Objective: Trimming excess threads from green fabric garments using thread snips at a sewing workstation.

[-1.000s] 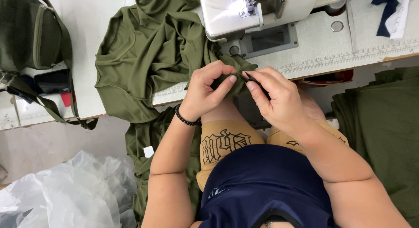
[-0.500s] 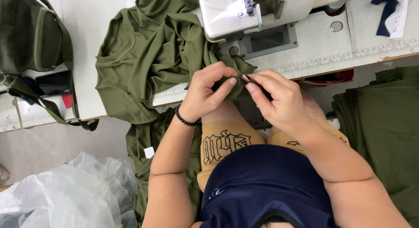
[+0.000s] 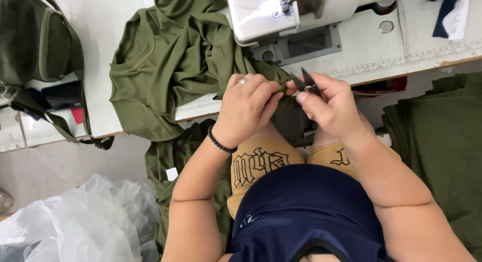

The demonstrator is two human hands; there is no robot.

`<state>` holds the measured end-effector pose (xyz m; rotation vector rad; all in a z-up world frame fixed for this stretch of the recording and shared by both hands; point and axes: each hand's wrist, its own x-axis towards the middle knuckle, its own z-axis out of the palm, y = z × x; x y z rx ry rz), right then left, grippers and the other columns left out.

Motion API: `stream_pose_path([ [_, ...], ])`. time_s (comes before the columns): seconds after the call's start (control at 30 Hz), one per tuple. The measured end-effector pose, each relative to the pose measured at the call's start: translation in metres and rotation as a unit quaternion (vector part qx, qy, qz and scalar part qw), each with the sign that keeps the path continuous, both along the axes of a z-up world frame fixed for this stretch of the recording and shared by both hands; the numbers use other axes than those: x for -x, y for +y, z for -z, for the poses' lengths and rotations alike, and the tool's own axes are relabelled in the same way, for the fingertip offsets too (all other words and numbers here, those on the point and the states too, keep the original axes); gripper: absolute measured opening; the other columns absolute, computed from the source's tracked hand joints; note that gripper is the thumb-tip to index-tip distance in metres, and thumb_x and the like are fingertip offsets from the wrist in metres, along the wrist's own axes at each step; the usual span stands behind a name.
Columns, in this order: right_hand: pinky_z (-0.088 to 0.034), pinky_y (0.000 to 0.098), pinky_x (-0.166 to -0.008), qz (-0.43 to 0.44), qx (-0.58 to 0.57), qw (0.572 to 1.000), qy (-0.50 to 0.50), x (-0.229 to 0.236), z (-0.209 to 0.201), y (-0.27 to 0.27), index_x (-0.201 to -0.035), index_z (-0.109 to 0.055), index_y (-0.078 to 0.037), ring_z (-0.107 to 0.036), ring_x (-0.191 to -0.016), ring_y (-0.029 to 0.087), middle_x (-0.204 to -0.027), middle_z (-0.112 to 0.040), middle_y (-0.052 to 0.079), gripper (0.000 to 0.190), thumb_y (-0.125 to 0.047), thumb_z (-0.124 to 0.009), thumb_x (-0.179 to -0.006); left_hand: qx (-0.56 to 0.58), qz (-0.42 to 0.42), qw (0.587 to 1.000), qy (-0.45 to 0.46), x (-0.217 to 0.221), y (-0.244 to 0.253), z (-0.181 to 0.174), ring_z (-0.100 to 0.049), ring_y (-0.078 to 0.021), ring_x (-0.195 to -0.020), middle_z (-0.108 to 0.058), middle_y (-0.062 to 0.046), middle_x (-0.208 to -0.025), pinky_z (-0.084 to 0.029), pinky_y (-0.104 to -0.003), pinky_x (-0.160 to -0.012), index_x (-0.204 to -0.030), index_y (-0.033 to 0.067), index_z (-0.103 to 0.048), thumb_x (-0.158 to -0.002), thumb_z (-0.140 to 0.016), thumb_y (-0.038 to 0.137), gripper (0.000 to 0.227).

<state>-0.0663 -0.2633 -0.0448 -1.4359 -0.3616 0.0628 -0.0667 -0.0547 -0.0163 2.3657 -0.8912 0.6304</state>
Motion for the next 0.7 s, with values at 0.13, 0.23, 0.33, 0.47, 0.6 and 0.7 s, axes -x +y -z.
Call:
stream_pose_path([
  [0.13,-0.043,0.0257,-0.045,0.095,0.155,0.969,-0.166,0.001,-0.001,0.005,-0.094,-0.077,-0.002,-0.052,-0.055,0.015,-0.079,-0.069,0.007,0.006,-0.004,-0.080,-0.088,-0.039,-0.019,0.998,-0.053,0.001,-0.005,0.002,-0.060,-0.0206,-0.070,-0.050,0.000,-0.075,-0.046,-0.034,-0.074,-0.094,0.0113,-0.064,-0.097,-0.068,0.016,0.007],
  [0.23,-0.046,0.0287,-0.046,0.135,0.197,0.952,-0.193,0.001,0.013,0.006,-0.090,-0.078,-0.003,-0.059,-0.057,0.021,-0.079,-0.071,0.007,0.003,-0.002,-0.080,-0.088,-0.042,-0.020,0.998,-0.033,0.005,-0.006,0.008,-0.060,-0.0209,-0.071,-0.050,0.001,-0.076,-0.046,-0.034,-0.076,-0.097,0.0123,-0.064,-0.098,-0.066,0.017,0.005],
  [0.33,-0.039,0.0223,-0.045,0.101,0.127,0.985,-0.062,0.000,0.022,0.001,-0.090,-0.078,-0.006,-0.046,-0.056,0.005,-0.062,-0.061,0.004,0.007,-0.004,-0.078,-0.084,-0.031,-0.019,0.999,-0.006,0.008,-0.010,-0.005,-0.064,-0.0235,-0.075,-0.053,0.001,-0.079,-0.047,-0.034,-0.077,-0.108,0.0119,-0.063,-0.103,-0.059,0.016,0.008],
  [0.47,-0.028,0.0208,-0.026,-0.006,-0.160,0.963,0.215,-0.006,0.047,0.013,-0.088,-0.064,0.007,-0.043,-0.039,0.007,-0.064,-0.058,0.021,0.010,0.006,-0.058,-0.081,-0.084,-0.004,0.996,-0.028,0.009,-0.004,0.002,-0.060,-0.0206,-0.072,-0.052,-0.002,-0.082,-0.044,-0.031,-0.082,-0.123,0.0115,-0.062,-0.104,-0.047,0.001,0.027],
  [0.6,-0.028,0.0181,-0.029,-0.022,-0.273,0.930,0.247,-0.019,0.064,0.031,-0.081,-0.063,0.004,-0.037,-0.035,0.005,-0.060,-0.055,0.014,0.005,0.003,-0.059,-0.082,-0.120,-0.034,0.990,0.069,-0.001,0.011,0.036,-0.065,-0.0273,-0.079,-0.057,-0.004,-0.089,-0.049,-0.035,-0.077,-0.111,0.0096,-0.064,-0.095,-0.048,0.000,0.025],
  [0.7,-0.036,0.0211,-0.036,0.040,-0.164,0.984,0.058,-0.026,0.056,0.040,-0.086,-0.063,0.003,-0.049,-0.043,0.010,-0.078,-0.064,0.018,0.004,0.004,-0.061,-0.089,-0.038,-0.013,0.981,0.190,-0.011,0.018,0.045,-0.065,-0.0422,-0.085,-0.058,-0.013,-0.093,-0.053,-0.043,-0.074,-0.107,0.0015,-0.064,-0.089,-0.048,-0.010,0.027],
])
